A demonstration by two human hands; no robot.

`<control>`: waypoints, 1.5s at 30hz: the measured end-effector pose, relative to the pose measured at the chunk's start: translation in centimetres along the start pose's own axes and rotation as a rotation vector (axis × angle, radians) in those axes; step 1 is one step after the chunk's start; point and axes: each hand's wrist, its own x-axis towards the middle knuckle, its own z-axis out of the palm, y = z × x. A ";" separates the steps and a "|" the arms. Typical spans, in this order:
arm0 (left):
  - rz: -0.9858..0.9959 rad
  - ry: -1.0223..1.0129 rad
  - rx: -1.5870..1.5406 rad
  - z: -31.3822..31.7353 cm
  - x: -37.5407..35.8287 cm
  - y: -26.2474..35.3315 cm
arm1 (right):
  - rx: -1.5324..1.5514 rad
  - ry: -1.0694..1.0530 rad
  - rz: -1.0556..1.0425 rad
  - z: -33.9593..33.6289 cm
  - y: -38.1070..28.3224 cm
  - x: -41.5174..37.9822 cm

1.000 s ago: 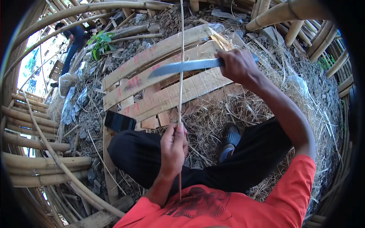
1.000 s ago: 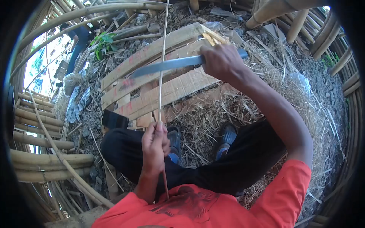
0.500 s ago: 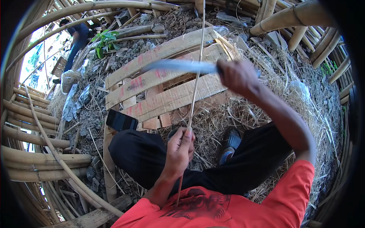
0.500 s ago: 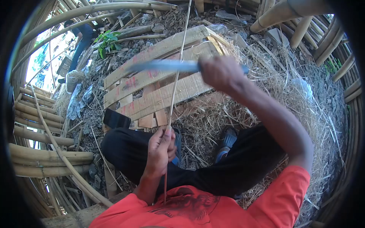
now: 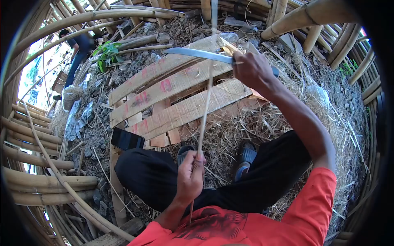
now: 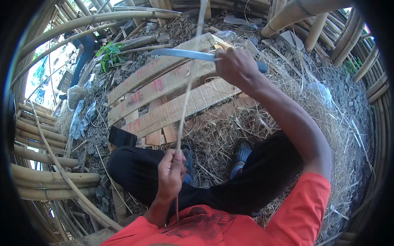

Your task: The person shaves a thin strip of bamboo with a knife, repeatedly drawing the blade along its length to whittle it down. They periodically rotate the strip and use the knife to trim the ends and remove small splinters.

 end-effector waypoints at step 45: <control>0.299 -0.091 0.132 1.0 4.8 5.8 | 0.584 -0.299 -0.183 -7.9 -6.4 -4.6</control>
